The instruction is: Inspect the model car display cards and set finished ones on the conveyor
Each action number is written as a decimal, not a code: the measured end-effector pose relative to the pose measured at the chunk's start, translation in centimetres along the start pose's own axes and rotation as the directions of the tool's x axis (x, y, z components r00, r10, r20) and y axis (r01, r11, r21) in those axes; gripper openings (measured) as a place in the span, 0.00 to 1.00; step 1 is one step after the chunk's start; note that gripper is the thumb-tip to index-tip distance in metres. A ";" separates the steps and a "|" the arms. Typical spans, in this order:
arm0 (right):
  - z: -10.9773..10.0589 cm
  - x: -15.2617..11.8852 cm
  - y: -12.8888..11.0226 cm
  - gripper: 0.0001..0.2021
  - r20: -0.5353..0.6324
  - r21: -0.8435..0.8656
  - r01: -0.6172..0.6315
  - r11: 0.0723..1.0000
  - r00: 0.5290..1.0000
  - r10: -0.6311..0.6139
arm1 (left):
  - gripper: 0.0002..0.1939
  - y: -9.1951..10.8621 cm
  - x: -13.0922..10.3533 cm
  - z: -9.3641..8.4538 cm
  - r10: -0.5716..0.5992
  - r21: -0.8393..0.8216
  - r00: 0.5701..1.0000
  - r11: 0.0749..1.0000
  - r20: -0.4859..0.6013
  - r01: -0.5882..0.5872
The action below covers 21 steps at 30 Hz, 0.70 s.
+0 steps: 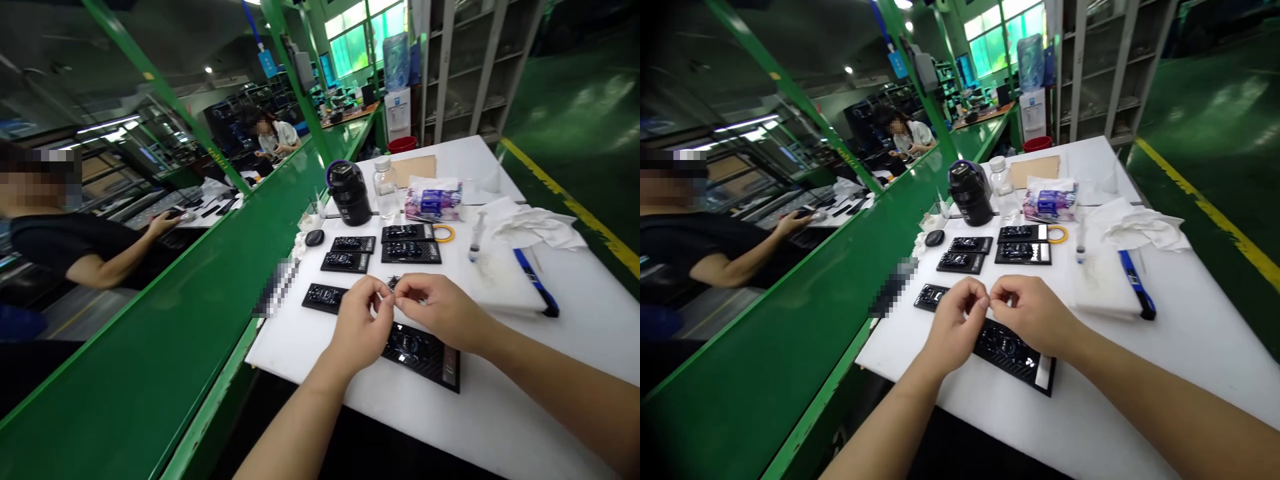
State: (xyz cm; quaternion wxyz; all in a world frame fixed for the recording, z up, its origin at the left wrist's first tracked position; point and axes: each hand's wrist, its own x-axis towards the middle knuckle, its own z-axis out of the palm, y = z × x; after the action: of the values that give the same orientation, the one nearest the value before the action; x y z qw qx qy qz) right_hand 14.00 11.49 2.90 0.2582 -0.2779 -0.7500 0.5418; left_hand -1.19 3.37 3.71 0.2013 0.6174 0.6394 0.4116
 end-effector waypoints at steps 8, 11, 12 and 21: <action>1.0 -1.3 -0.4 0.08 0.027 -0.237 0.210 0.949 0.977 -0.210 | 0.08 0.8 -1.8 -1.3 -0.008 0.002 0.965 1.000 0.262 0.008; 1.3 -1.8 -0.8 0.08 0.019 -0.315 0.310 0.897 0.947 -0.321 | 0.07 0.7 -2.4 -1.1 0.033 -0.035 0.969 0.999 0.246 -0.025; 1.4 -2.0 -0.8 0.08 0.016 -0.321 0.321 0.891 0.942 -0.334 | 0.07 0.7 -2.6 -0.9 0.039 -0.048 0.972 0.998 0.233 -0.029; 2.0 -2.5 -0.2 0.11 0.133 -0.086 -0.069 0.994 0.988 0.080 | 0.11 0.6 -4.3 -1.1 -0.113 -0.281 0.971 0.944 0.212 0.171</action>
State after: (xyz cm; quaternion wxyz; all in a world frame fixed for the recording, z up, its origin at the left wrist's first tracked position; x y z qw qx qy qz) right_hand 14.34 8.38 2.28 0.1745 -0.2786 -0.7762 0.5379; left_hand -0.95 -1.05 3.74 0.3823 0.5692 0.5906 0.4254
